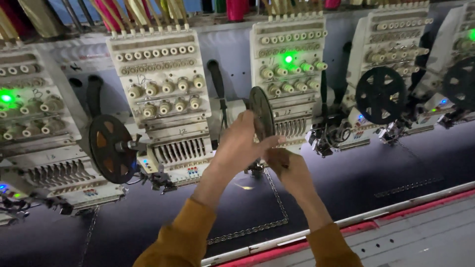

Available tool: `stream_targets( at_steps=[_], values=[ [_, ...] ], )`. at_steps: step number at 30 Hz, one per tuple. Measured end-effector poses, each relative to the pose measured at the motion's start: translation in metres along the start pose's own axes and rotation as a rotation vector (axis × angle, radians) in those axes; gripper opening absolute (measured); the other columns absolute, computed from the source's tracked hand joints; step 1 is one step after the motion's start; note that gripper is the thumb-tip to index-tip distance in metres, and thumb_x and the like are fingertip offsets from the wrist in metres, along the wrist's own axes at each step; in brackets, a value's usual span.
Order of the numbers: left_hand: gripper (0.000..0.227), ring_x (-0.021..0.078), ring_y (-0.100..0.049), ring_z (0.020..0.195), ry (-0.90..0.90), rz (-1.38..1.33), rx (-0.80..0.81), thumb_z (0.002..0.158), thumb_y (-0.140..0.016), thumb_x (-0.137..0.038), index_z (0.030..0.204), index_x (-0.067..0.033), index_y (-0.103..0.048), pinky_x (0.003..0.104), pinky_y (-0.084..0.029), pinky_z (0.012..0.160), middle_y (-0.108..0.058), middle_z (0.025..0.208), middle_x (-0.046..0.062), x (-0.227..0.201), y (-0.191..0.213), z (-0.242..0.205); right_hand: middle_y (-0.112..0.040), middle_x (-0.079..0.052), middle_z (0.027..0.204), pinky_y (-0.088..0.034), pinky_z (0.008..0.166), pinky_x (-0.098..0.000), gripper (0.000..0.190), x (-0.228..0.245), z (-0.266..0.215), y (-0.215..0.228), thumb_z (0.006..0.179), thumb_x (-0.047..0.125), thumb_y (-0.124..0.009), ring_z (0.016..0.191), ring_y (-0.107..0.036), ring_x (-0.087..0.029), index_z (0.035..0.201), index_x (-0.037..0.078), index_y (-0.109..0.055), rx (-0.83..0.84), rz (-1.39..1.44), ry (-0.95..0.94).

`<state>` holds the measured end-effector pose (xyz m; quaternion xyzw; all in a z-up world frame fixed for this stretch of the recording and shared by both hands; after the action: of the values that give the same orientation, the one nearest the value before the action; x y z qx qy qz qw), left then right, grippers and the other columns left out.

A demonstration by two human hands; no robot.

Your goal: Threading an industrial multi-head embroidery machine by manually guiding thread through tensioners, guides, and needles.

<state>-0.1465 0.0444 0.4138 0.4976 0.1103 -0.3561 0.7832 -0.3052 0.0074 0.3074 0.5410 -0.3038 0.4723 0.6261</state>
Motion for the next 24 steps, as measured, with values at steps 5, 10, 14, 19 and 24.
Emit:
stream_targets(
  at_steps=[5,10,14,19,24],
  values=[
    [0.051,0.0423,-0.062,0.088,0.257,-0.150,0.303,0.099,-0.048,-0.059,0.109,-0.0091,-0.049,0.056,-0.048,0.077,-0.057,0.096,0.017,0.083,-0.050,-0.043,-0.078,-0.022,0.108,-0.057,0.092,-0.0486,0.032,-0.022,-0.018,0.001,0.094,0.010,-0.065,0.103,-0.074,-0.040,0.124,0.010,-0.075,-0.008,0.076,-0.095],
    [0.033,0.0102,-0.037,0.047,0.435,-0.118,1.021,0.110,-0.040,-0.035,0.082,-0.0190,-0.046,0.029,-0.027,0.039,-0.041,0.059,-0.006,0.230,-0.180,-0.118,-0.079,0.004,0.127,-0.055,0.103,-0.0353,0.033,-0.134,-0.017,-0.043,0.095,0.013,-0.059,0.120,-0.072,-0.016,0.123,0.025,-0.071,0.222,-0.178,-0.302],
    [0.054,0.0309,-0.070,0.101,0.917,0.083,0.460,0.098,-0.055,-0.062,0.107,-0.0104,-0.070,0.047,-0.048,0.087,-0.075,0.111,0.011,0.247,-0.212,-0.123,-0.078,0.002,0.112,-0.057,0.095,-0.0322,0.046,-0.225,-0.018,-0.111,0.090,0.020,-0.067,0.103,-0.075,-0.017,0.136,0.023,-0.065,0.259,-0.244,-0.267],
    [0.048,0.0307,-0.071,0.098,0.951,0.118,-0.072,0.097,-0.052,-0.065,0.092,-0.0191,-0.068,0.052,-0.042,0.092,-0.077,0.095,0.002,0.272,-0.235,-0.110,-0.067,-0.001,0.092,-0.048,0.092,-0.0410,0.060,-0.260,-0.002,-0.166,0.085,0.028,-0.073,0.092,-0.065,-0.027,0.142,0.023,-0.057,0.133,-0.475,0.049],
    [0.044,0.0332,-0.071,0.090,0.894,0.144,-0.254,0.103,-0.047,-0.049,0.084,-0.0167,-0.070,0.049,-0.036,0.097,-0.079,0.088,0.008,0.292,-0.240,-0.099,-0.061,-0.019,0.124,-0.052,0.087,-0.0534,0.068,-0.237,0.024,-0.190,0.092,0.041,-0.066,0.109,-0.062,-0.040,0.154,0.023,-0.046,0.108,-0.680,0.053]
  ],
)
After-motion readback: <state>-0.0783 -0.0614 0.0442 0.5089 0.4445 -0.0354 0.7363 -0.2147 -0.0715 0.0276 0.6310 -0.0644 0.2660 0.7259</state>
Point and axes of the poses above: each hand's wrist, its own z-axis towards the middle knuckle, its own y-axis out of the back of the hand, x = y × z, the point moved 2 cm from there along z, towards the middle knuckle
